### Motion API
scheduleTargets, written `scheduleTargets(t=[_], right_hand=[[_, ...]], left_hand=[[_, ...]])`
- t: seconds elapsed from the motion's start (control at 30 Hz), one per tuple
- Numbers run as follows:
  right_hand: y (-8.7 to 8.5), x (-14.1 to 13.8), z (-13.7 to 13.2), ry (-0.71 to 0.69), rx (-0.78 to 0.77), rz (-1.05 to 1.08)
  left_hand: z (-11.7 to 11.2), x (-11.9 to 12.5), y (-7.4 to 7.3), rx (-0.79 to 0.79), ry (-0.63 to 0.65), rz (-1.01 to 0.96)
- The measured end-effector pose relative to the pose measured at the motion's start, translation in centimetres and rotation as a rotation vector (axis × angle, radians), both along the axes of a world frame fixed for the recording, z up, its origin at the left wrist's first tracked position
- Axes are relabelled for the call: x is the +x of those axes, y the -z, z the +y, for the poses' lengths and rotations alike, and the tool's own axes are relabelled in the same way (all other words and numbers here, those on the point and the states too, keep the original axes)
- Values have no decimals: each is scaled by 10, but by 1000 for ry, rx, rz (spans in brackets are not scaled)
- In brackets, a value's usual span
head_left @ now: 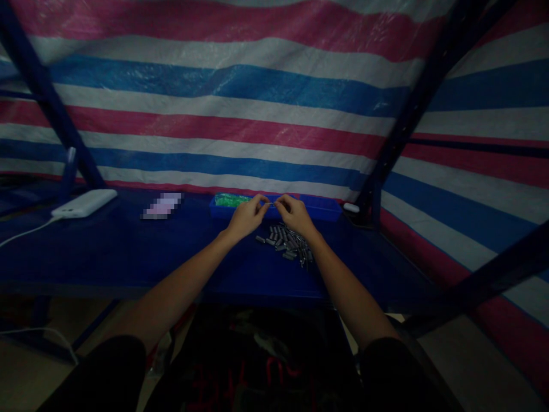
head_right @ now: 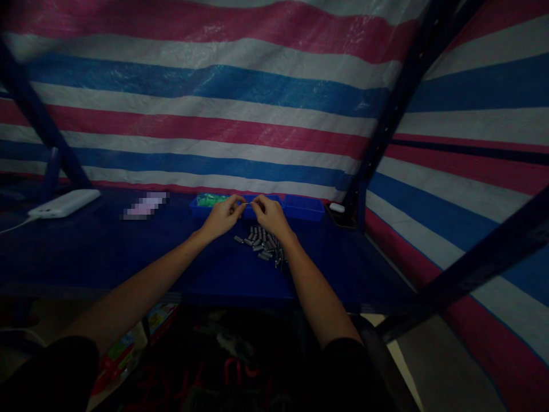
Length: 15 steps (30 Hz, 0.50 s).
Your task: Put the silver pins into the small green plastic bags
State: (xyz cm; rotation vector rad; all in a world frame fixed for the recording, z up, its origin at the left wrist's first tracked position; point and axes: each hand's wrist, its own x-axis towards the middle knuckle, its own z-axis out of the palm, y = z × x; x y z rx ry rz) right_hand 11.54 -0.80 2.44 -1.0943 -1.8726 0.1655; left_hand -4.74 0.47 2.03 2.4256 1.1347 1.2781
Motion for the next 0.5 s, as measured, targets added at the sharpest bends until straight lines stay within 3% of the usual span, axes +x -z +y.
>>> scheduleTargets(t=[0.5], right_hand=[[4,1,3,-11,3,-36]], left_hand=[[6,-3,7,-42,16,-10]])
